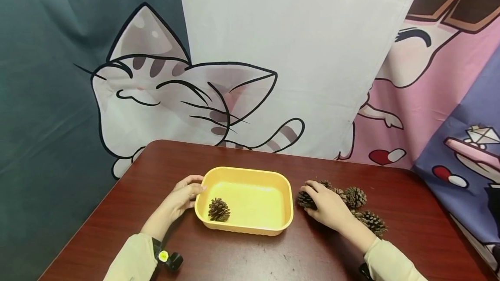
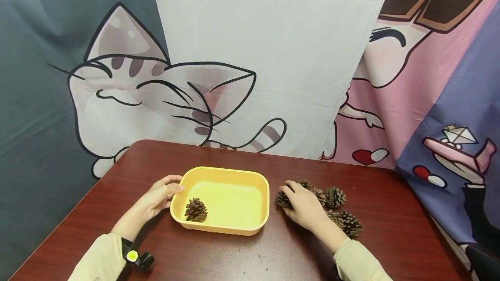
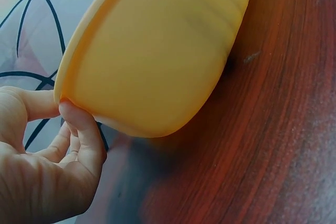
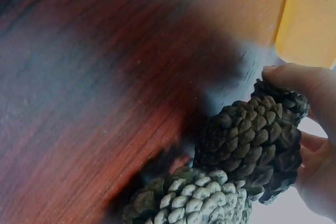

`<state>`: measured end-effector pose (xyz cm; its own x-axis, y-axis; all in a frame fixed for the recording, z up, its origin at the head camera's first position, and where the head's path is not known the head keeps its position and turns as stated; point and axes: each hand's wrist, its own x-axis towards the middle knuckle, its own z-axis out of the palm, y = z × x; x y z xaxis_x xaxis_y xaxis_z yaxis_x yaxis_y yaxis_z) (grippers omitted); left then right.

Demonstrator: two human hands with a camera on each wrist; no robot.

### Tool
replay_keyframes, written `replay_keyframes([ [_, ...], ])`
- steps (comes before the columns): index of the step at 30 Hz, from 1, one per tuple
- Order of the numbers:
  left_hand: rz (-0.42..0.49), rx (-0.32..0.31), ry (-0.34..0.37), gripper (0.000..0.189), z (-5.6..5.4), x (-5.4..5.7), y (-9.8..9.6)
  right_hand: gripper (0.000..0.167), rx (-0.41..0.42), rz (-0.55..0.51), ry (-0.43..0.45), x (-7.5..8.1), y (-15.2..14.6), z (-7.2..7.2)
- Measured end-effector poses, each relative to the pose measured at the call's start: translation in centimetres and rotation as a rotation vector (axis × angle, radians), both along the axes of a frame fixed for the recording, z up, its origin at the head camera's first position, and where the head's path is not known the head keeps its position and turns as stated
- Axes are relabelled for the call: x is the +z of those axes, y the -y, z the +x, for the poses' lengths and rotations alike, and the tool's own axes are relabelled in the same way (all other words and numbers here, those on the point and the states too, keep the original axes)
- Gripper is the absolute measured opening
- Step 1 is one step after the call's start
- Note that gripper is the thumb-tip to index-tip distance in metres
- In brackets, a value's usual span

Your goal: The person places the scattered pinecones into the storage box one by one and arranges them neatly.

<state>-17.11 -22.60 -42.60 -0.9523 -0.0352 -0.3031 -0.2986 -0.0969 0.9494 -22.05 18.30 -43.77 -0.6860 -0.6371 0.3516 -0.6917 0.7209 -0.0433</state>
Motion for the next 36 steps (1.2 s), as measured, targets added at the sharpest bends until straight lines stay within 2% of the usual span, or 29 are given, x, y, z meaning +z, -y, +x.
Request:
replay_keyframes([
  [5, 0.011, 0.005, 0.000, 0.043, 0.0, -0.1, 0.0, 0.057, -0.001, -0.048, -0.008, 0.4, -0.1, 0.1],
  [16, 0.030, -0.004, -0.015, 0.044, 0.0, -0.2, 0.2, 0.056, 0.047, -0.203, 0.051, 2.4, 0.1, -0.3],
  [21, 0.031, -0.012, -0.009, 0.043, 0.1, -0.1, 0.1, 0.055, 0.036, -0.246, 0.071, 2.8, 0.6, -0.3],
  [31, 0.031, -0.014, -0.028, 0.042, 0.2, -0.3, 0.2, 0.054, 0.080, -0.361, 0.115, 4.7, 4.3, -0.6],
  [36, 0.031, -0.006, -0.028, 0.040, 0.1, -0.4, -0.1, 0.053, 0.129, -0.437, 0.196, 4.5, 6.0, -1.2],
])
